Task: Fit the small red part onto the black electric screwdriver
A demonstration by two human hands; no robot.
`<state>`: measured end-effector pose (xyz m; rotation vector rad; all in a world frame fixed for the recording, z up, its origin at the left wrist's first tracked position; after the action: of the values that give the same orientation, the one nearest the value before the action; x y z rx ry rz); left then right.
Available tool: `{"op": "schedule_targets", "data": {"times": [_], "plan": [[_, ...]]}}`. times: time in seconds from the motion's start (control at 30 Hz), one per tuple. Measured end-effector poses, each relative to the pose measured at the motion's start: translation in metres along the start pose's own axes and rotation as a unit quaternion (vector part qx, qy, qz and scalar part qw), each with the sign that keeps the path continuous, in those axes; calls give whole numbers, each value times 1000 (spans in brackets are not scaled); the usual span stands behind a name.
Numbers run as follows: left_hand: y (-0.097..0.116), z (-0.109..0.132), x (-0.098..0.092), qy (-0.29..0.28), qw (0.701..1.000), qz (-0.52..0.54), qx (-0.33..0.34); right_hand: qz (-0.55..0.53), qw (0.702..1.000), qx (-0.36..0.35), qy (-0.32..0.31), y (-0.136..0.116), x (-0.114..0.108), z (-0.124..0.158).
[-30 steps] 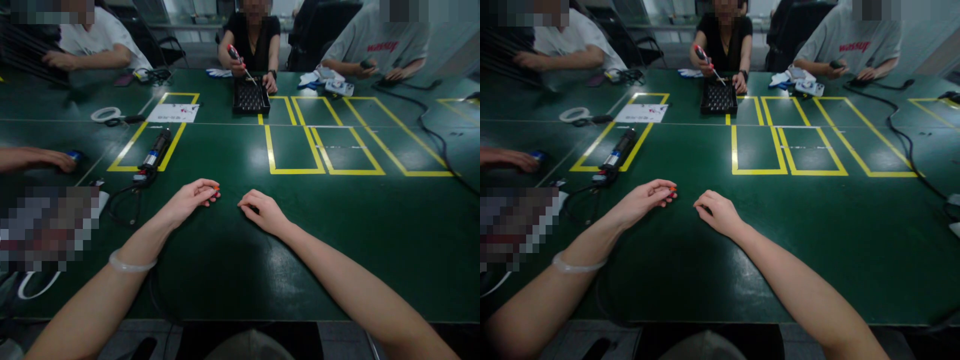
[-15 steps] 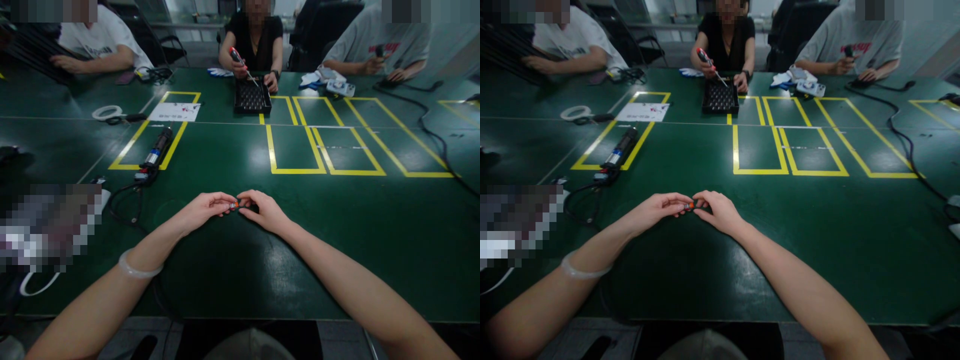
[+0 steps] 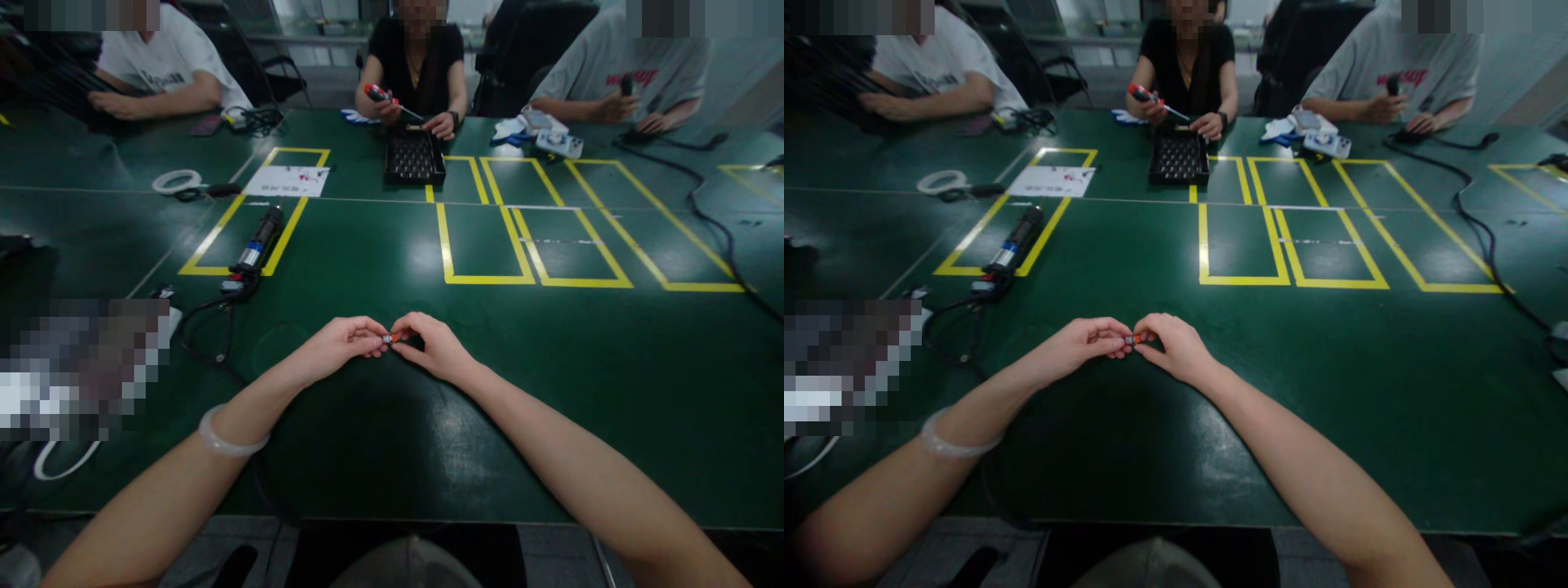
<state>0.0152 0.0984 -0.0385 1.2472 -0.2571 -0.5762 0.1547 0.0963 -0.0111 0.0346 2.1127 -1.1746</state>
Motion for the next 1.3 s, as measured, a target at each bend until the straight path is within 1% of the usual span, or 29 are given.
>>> {"op": "schedule_targets", "data": {"times": [0.13,0.3,0.5,0.67,0.73,0.77,0.8,0.83,0.87,0.9,0.93,0.97,1.0,1.03,1.07,1.1,1.17,1.23,1.3], "plan": [[2,1,3,-1,1000,6,9,4,1000,6,1,-1,0,-1],[9,3,4,17,999,1,28,-4,1000,21,3,0,-2,0],[7,3,3,22,999,-28,26,-21,1000,-2,1,-1,-1,1],[11,3,4,16,996,-77,37,-27,999,-36,-9,-6,-1,1],[17,5,-3,33,989,-138,49,-33,999,-30,-3,-6,-2,0],[22,7,-12,59,979,-185,58,-36,999,-25,2,-5,-3,0],[27,9,-26,99,963,-240,68,-40,999,-20,6,-4,-4,0],[33,13,-43,151,939,-300,79,-44,999,-16,12,-3,-5,0],[39,19,-63,213,904,-359,87,-47,999,-13,17,-2,-6,0],[44,27,-83,272,863,-416,88,-51,998,-11,22,-1,-6,0],[46,36,-104,330,817,-466,82,-53,998,-10,26,0,-7,0],[46,45,-125,379,773,-505,63,-55,998,-10,28,1,-7,0],[44,54,-146,419,734,-534,33,-56,998,-9,29,2,-7,0],[40,62,-164,447,704,-552,0,-55,998,-8,30,2,-7,0],[33,68,-180,463,683,-564,-38,-55,998,-7,29,2,-7,0],[26,73,-194,467,673,-569,-76,-54,998,-5,29,2,-7,0],[8,77,-214,444,679,-564,-157,-54,998,0,29,2,-7,0],[-6,77,-224,411,693,-551,-219,-54,998,4,30,3,-8,0],[-13,77,-227,394,697,-544,-251,-52,998,5,32,3,-8,0]]}}
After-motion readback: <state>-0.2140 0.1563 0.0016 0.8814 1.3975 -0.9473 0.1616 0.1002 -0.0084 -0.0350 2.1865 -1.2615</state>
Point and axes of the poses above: each hand's wrist, its own z-axis away from the middle knuckle, its own x-axis out of the palm, y = z × x, the point moved 8 cm from there along -z, towards the middle knuckle
